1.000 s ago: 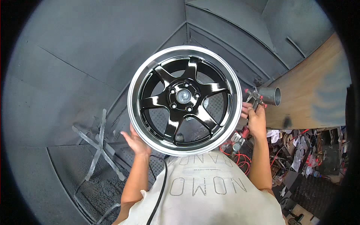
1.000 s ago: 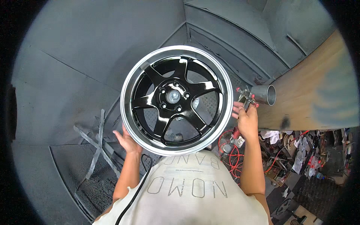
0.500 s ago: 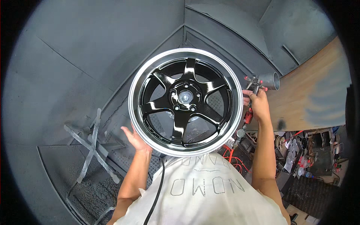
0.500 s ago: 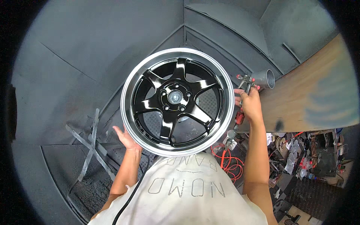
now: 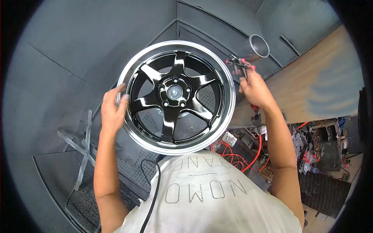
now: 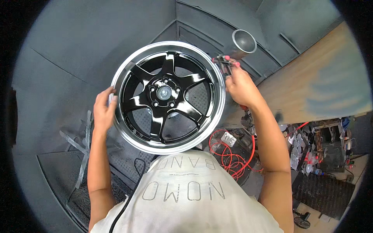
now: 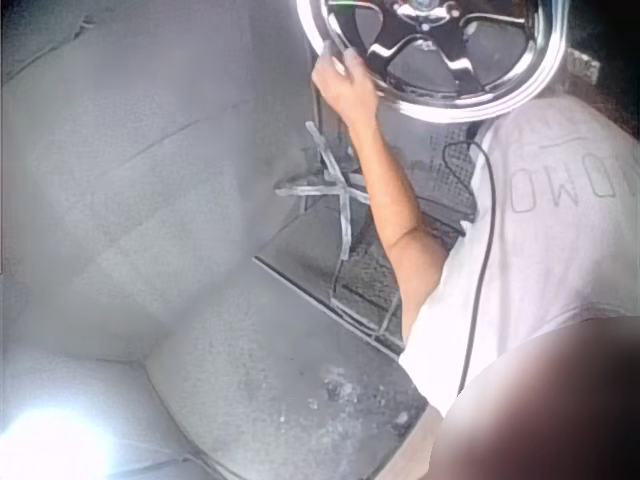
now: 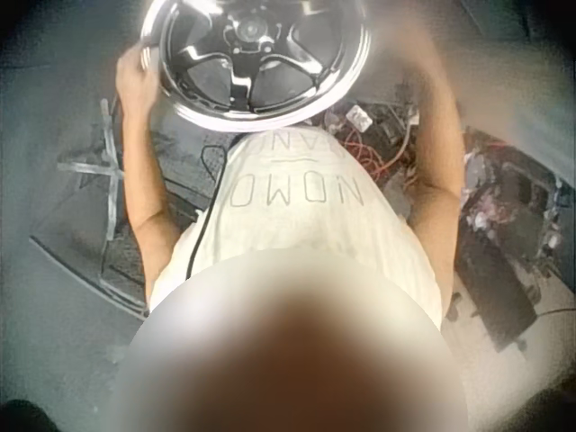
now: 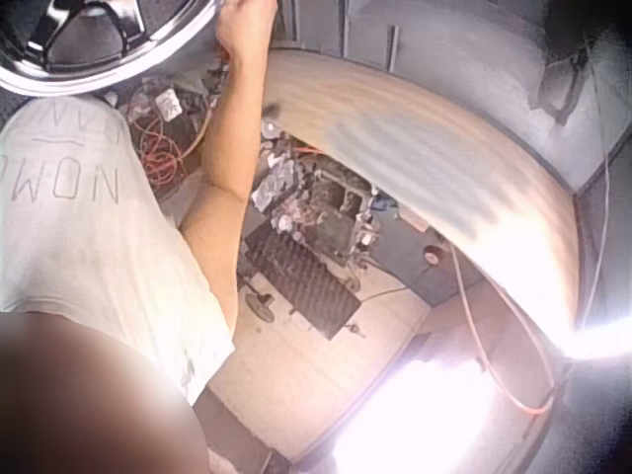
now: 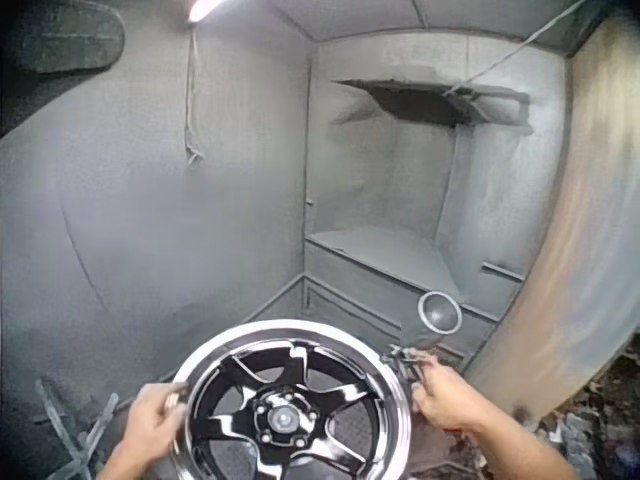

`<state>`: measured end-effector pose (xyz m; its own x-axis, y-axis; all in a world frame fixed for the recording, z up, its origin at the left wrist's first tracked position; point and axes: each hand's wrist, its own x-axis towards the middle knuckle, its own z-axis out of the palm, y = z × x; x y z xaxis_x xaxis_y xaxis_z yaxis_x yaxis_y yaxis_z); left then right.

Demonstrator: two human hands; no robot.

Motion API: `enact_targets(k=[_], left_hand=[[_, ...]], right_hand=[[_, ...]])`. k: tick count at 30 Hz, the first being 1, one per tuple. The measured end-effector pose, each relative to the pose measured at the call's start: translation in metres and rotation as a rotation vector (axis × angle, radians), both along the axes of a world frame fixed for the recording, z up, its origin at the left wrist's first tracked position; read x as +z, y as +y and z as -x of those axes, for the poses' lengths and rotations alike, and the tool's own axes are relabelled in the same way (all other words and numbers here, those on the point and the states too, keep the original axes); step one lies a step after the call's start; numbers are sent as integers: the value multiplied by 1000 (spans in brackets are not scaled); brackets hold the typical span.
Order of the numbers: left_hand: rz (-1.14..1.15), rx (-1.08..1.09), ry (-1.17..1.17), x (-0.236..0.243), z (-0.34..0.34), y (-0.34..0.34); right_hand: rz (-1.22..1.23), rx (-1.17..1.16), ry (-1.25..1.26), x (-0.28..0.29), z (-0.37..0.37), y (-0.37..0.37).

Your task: Cleaning a car wheel with a rag and then applying spray paint in a spray booth.

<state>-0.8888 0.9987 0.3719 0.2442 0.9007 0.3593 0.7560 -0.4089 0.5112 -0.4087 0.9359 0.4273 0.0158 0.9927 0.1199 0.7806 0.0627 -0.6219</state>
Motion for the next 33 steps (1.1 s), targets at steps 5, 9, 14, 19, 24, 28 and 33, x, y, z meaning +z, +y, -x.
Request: enact_targets(k=[5, 9, 14, 19, 24, 28, 33], left_hand=[[-5, -133, 349, 7, -55, -9], [77, -42, 407, -4, -61, -13], [54, 16, 345, -12, -63, -24], [64, 103, 391, -15, -75, -48], [259, 105, 440, -4, -103, -98], [348, -4, 402, 3, -147, -146], [331, -349, 178, 2, -181, -159]], right_hand=[[88, 88, -242, -5, 0, -18], [66, 239, -243, 6, 8, -71], [473, 264, -92, 28, 25, -125], [347, 393, -46, 36, 33, -133], [398, 91, 97, 19, 19, -127], [303, 116, 58, -2, 14, -125], [352, 340, 61, -3, 22, -131]])
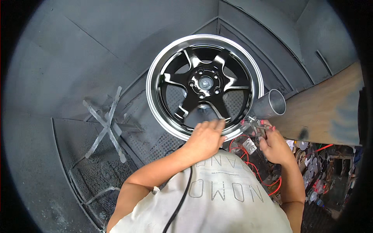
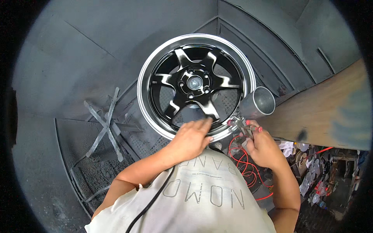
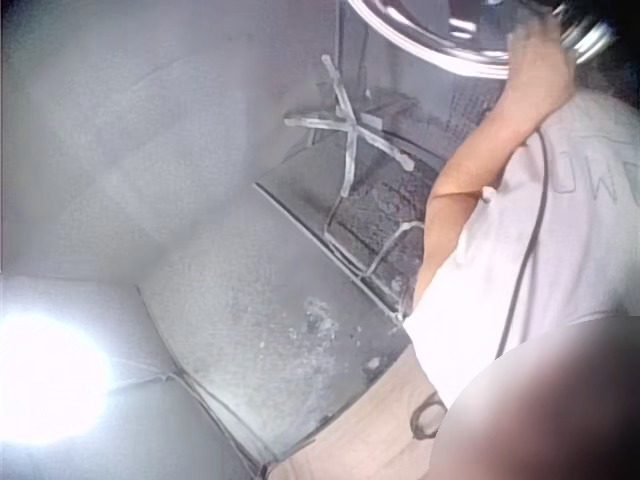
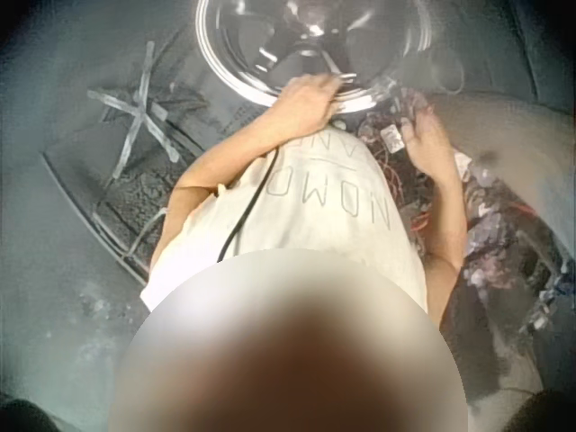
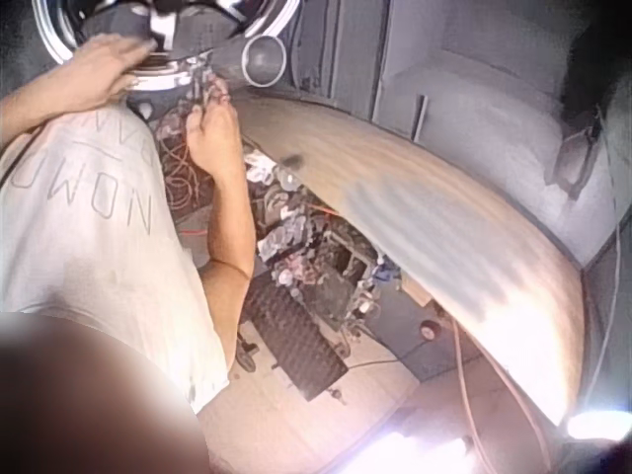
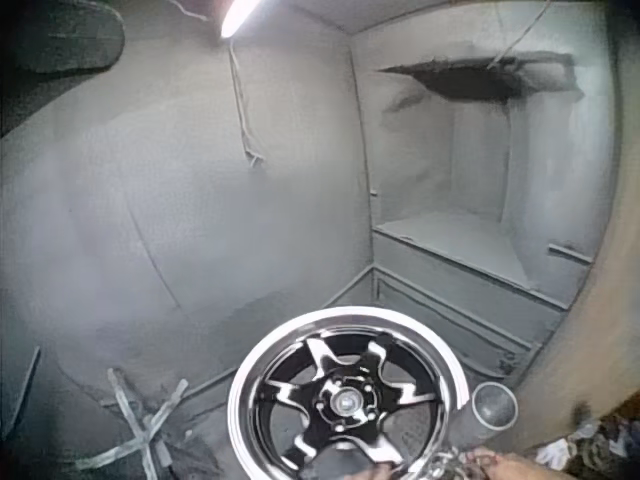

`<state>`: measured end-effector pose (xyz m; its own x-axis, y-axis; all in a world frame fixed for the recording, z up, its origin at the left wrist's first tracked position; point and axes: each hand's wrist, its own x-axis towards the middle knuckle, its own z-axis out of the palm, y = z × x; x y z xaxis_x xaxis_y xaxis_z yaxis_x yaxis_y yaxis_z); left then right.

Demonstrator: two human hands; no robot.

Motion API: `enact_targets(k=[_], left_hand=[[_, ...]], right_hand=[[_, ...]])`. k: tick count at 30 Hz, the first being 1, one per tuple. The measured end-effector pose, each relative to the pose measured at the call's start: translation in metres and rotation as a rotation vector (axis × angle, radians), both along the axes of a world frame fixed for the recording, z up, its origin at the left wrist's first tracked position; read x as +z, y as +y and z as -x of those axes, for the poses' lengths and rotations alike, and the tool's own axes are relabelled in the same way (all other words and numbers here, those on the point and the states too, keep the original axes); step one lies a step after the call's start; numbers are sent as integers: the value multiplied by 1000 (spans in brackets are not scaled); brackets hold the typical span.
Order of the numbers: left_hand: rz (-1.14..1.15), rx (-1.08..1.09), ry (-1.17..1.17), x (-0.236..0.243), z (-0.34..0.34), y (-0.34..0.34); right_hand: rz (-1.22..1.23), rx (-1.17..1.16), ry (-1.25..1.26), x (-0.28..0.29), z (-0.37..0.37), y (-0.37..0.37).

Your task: Cleaning a car wheel with a rag and then applying spray paint in a spray booth.

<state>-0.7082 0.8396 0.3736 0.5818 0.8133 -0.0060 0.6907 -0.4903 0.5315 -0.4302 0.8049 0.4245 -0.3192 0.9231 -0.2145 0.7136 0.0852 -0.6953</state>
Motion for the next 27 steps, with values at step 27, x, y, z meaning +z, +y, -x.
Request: enact_targets(k=[27], left_hand=[[94, -290, -7, 7, 133, 33]], right_hand=[[131, 377, 138, 17, 121, 47]])
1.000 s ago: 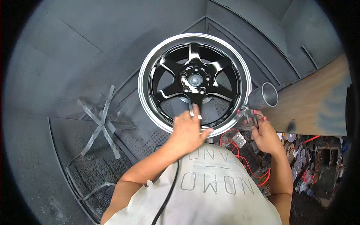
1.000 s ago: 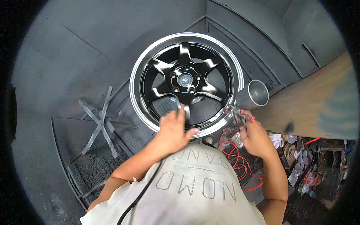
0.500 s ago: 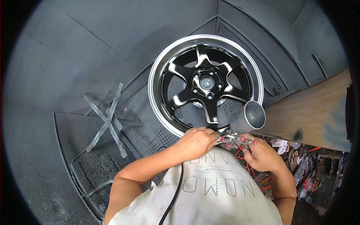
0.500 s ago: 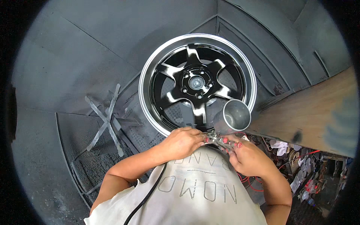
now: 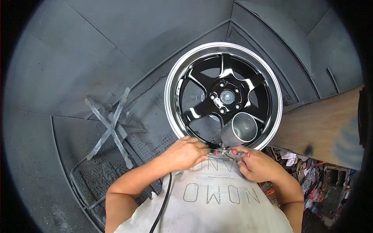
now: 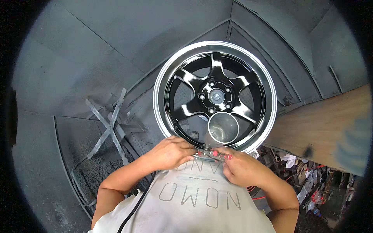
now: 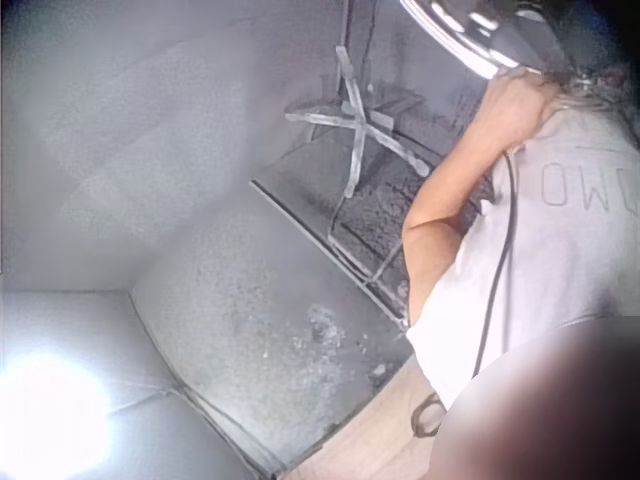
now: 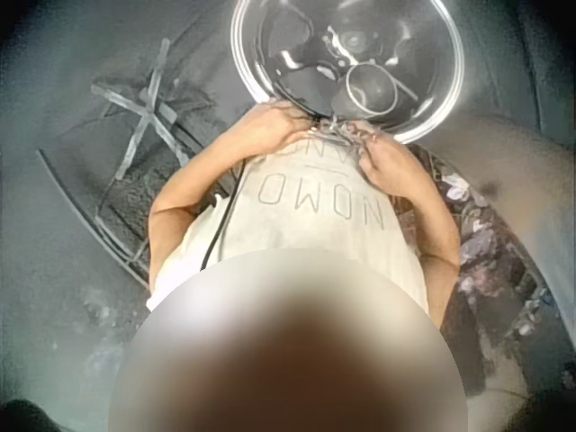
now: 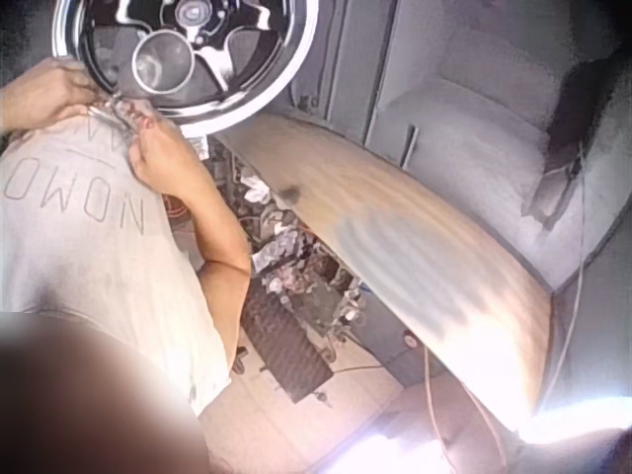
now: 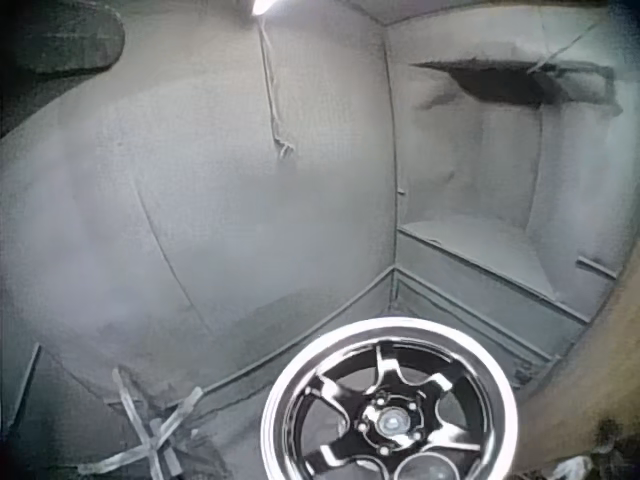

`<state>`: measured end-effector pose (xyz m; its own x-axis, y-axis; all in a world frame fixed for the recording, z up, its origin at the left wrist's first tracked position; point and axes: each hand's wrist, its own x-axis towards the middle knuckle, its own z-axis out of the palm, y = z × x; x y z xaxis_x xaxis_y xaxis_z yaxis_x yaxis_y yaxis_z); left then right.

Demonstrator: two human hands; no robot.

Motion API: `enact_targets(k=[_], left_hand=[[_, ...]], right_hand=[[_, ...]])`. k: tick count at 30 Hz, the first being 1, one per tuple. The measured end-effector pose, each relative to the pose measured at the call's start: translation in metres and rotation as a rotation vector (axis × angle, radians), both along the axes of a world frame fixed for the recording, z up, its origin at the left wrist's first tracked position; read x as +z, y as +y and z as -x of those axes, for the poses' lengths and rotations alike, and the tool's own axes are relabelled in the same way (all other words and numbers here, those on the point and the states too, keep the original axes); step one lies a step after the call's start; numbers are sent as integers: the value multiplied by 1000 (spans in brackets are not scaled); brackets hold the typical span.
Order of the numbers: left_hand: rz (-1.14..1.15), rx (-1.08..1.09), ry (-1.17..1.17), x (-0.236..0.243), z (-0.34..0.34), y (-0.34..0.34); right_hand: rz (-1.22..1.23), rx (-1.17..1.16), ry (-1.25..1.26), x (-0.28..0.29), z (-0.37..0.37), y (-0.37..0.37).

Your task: Cleaning a car wheel with a rag and then applying spray paint in a spray booth.

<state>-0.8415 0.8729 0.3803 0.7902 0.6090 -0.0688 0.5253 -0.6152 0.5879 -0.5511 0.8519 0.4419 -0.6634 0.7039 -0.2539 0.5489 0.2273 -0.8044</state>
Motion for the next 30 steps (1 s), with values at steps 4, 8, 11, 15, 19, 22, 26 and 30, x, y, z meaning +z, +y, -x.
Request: enact_targets(k=[4, 8, 11, 15, 19, 22, 26, 30], left_hand=[[-46, -31, -25, -1, 31, 16], [-144, -9, -18, -1, 60, 35], [-169, 51, -58, 0, 75, 52], [-182, 49, -111, -1, 80, 74], [-195, 33, -184, -1, 77, 96], [-190, 21, -226, 2, 73, 113], [-267, 19, -206, 7, 63, 143], [-293, 17, -213, 9, 45, 175]], right_hand=[[94, 83, -53, 6, 19, 16], [52, 68, 32, 9, 43, 28], [-23, 14, 80, 9, 64, 35], [-169, -169, 171, 14, 78, 46], [-202, -459, -52, 29, 72, 55], [-108, -537, -77, 37, 70, 57], [-147, -492, 86, 40, 81, 57], [-213, -513, 37, 37, 84, 68]])
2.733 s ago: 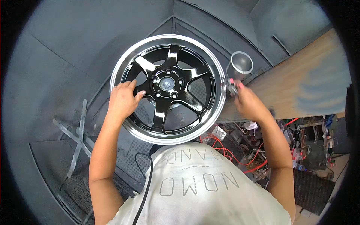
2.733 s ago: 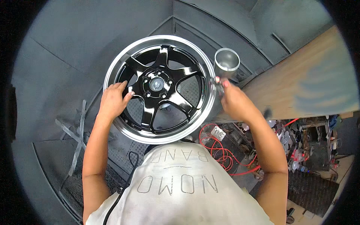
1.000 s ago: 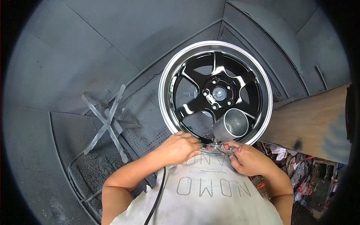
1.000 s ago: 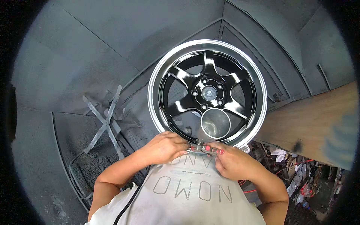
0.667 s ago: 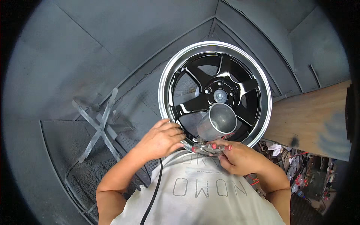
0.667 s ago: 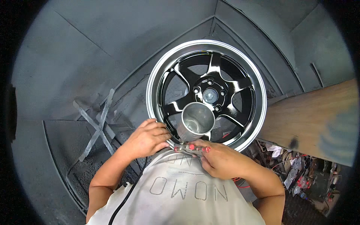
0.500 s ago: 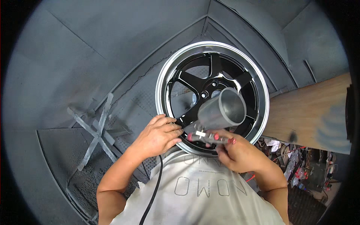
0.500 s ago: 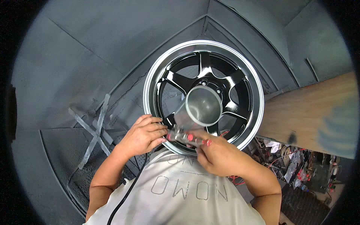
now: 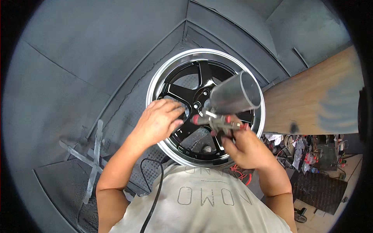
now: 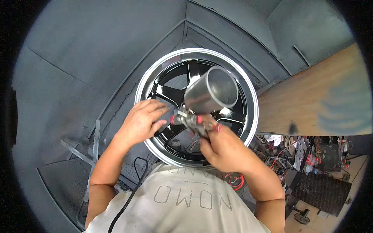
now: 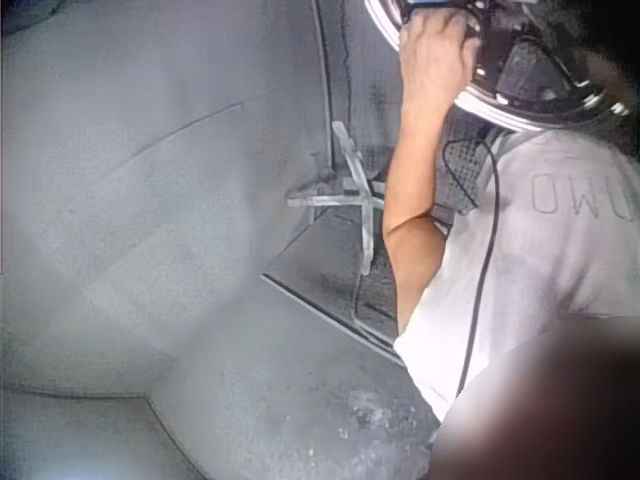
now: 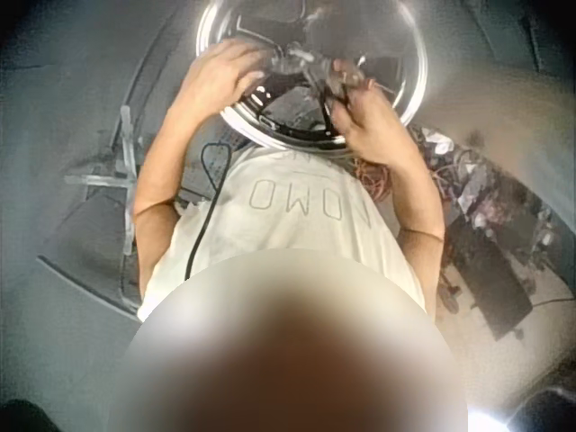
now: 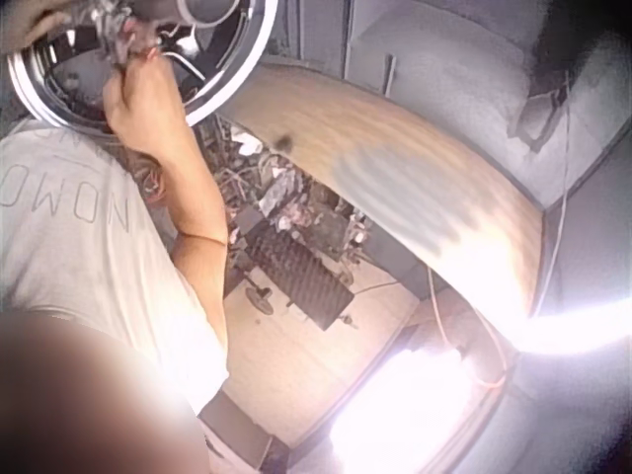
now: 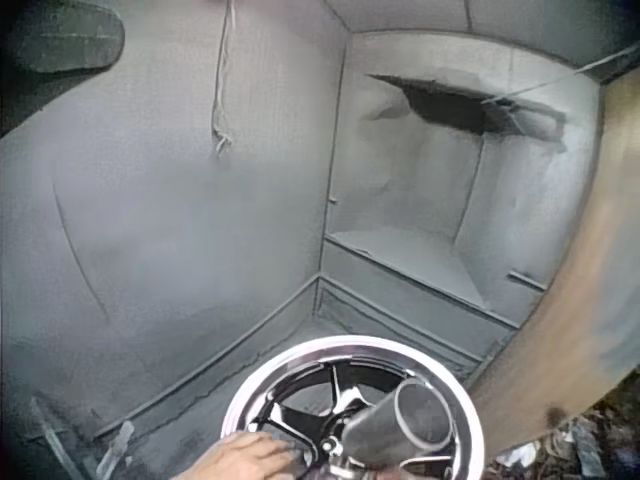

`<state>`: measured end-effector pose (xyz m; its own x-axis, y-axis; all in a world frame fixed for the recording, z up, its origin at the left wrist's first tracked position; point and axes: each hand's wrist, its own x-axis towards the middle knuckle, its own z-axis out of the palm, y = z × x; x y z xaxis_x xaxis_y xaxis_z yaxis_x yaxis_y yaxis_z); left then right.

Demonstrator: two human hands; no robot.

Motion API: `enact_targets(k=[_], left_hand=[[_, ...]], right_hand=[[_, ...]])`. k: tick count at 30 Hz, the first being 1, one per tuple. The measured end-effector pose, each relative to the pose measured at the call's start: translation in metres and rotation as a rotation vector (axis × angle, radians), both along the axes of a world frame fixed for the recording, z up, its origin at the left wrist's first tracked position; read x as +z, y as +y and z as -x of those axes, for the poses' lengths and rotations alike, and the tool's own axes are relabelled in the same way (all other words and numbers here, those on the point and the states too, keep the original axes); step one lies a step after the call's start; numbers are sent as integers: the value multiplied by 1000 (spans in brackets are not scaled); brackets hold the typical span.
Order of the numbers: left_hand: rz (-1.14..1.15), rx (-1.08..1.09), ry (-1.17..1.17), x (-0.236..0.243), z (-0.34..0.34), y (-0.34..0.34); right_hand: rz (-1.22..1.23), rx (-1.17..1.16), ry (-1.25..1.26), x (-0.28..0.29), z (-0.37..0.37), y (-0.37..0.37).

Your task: Cleaning a car wheel with a rag and then applying spray paint in a spray booth.

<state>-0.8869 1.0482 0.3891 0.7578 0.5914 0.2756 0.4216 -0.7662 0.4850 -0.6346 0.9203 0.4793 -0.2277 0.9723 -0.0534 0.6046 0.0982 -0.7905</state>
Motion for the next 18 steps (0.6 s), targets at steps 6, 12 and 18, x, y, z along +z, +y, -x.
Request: enact_targets(k=[6, 12, 18], left_hand=[[-28, 60, -120, 10, -6, 18], [236, 56, -210, 24, 14, -29], [380, 62, -201, 18, 5, -73]], right_hand=[[-106, -396, -225, -5, -56, 28], [-152, -637, -496, -9, -130, -16], [363, -466, -425, 3, -120, -93]])
